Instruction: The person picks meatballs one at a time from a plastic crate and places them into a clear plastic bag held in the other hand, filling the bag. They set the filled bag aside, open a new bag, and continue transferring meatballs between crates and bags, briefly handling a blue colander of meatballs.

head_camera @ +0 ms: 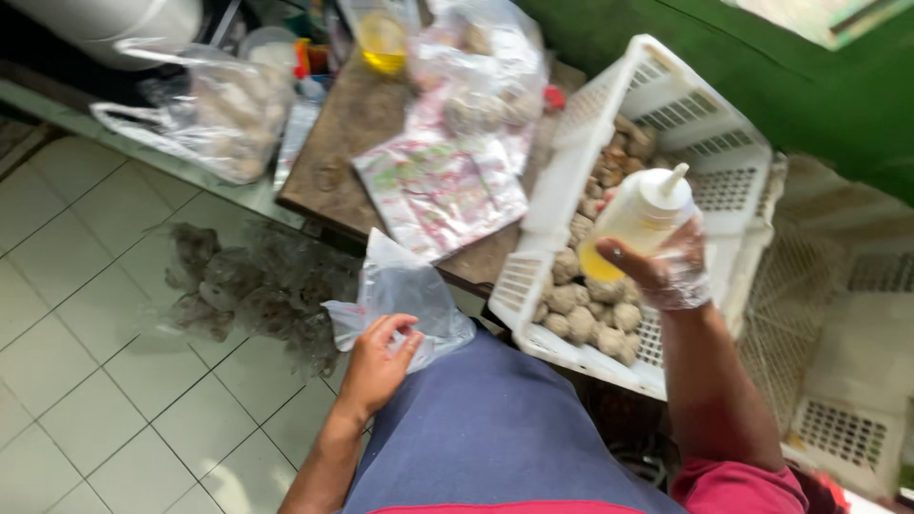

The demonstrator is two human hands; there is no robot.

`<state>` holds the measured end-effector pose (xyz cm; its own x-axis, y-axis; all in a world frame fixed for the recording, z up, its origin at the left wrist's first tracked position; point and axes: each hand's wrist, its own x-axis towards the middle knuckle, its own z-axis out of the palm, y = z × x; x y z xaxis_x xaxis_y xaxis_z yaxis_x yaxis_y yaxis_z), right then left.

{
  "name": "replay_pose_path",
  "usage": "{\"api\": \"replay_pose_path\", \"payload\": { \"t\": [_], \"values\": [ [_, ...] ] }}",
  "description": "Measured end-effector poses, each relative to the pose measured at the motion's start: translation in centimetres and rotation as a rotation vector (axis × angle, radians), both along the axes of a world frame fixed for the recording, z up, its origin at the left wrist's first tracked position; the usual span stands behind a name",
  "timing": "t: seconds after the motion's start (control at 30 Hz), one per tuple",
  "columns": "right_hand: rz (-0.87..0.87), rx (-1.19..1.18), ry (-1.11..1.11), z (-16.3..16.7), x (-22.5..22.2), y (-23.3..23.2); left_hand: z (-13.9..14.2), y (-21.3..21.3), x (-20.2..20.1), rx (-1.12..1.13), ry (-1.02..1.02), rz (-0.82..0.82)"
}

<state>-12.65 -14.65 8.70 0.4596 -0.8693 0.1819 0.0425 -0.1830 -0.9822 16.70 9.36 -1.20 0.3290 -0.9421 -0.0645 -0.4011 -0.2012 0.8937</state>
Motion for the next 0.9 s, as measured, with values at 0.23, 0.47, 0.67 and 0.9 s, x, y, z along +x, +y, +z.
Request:
{"api": "replay_pose_path", "payload": {
  "t": [0.23,0.47,0.67,0.9],
  "values": [
    [0.171,-0.002,-0.005,-4.3,24.6,-1.3,-0.7,3.8,5.5,0.109,-0.048,-0.085],
    [0.138,0.017,0.139,-10.4,38.3,-0.1,-3.3,8.1,11.3,0.167,-0.002,0.099],
    [0.143,-0.056,-0.089,-11.7,41.6,1.4,-4.2,9.6,12.7,0.113,0.054,0.151],
    [0.114,-0.062,0.429,-10.7,37.2,1.6,-4.9,6.0,10.4,0.160,0.267,-0.024]
  ]
}}
